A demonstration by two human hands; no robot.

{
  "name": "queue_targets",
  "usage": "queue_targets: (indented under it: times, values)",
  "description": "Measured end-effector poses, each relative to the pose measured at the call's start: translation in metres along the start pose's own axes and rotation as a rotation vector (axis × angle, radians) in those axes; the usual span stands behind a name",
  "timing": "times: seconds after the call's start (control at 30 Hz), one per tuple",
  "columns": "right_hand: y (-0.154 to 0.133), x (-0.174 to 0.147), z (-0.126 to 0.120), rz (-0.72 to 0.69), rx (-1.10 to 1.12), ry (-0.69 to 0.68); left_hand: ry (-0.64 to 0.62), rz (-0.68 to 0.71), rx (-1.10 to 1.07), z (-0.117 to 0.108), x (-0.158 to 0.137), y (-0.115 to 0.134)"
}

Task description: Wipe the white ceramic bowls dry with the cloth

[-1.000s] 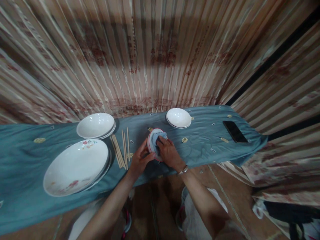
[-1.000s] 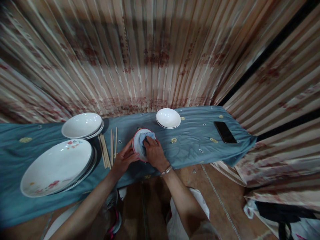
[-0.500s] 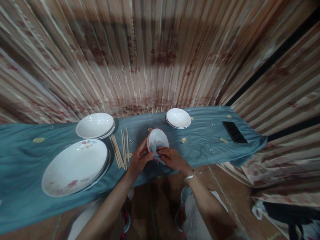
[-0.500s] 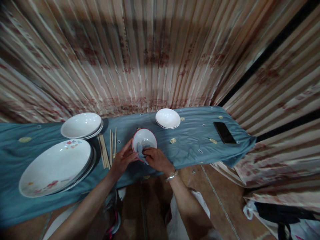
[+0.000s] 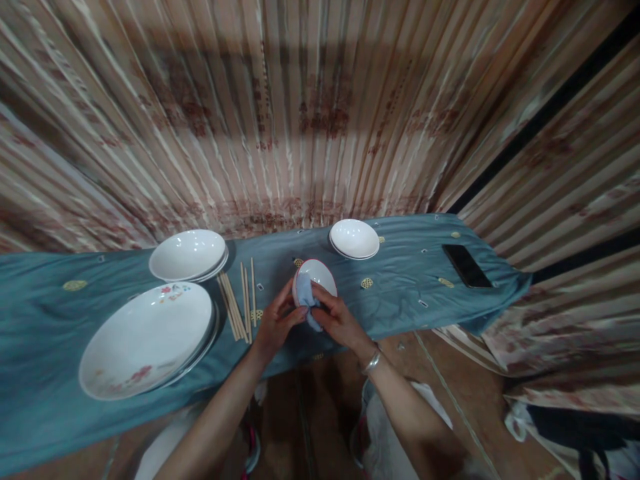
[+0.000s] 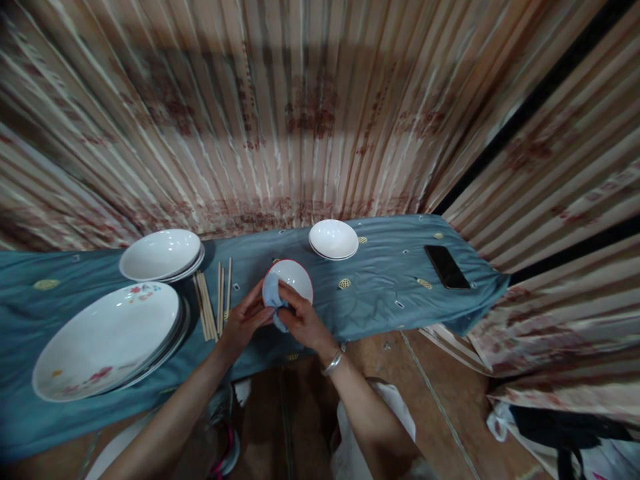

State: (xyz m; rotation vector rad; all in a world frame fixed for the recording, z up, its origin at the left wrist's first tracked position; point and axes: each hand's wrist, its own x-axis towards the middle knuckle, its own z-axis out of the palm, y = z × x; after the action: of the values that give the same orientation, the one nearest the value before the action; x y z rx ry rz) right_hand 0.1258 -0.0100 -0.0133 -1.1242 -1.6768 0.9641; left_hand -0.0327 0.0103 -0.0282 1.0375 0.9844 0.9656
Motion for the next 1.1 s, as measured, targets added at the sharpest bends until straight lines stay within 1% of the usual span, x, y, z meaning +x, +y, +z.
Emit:
queue_targets:
  times: [0.23,0.47,0.57,0.67,0.77,0.97,1.1]
  values:
    - [-0.001,0.008,0.002,-0.114,-0.113,0.037,0.001,0.061,0.018,0.003,0.001,-0.002]
    - [-0.001,0.02,0.01,-0.164,-0.45,0.153,-0.008,0.117,0.088,0.002,0.001,-0.005]
    - [0.003,0.029,0.009,-0.182,-0.575,0.199,0.02,0.115,0.096,0.002,0.002,-0.007]
    - [0.006,0.038,0.008,-0.192,-0.671,0.217,0.044,0.109,0.092,0.002,0.003,-0.008]
    - [0.01,0.045,0.005,-0.201,-0.749,0.228,0.011,0.099,0.087,0.003,0.002,-0.007]
    - [0.025,0.058,-0.004,-0.165,-0.857,0.313,-0.009,0.112,0.076,0.003,-0.001,-0.004]
    - [0.034,0.06,-0.012,-0.077,-0.904,0.303,-0.007,0.107,0.067,0.001,-0.002,-0.005]
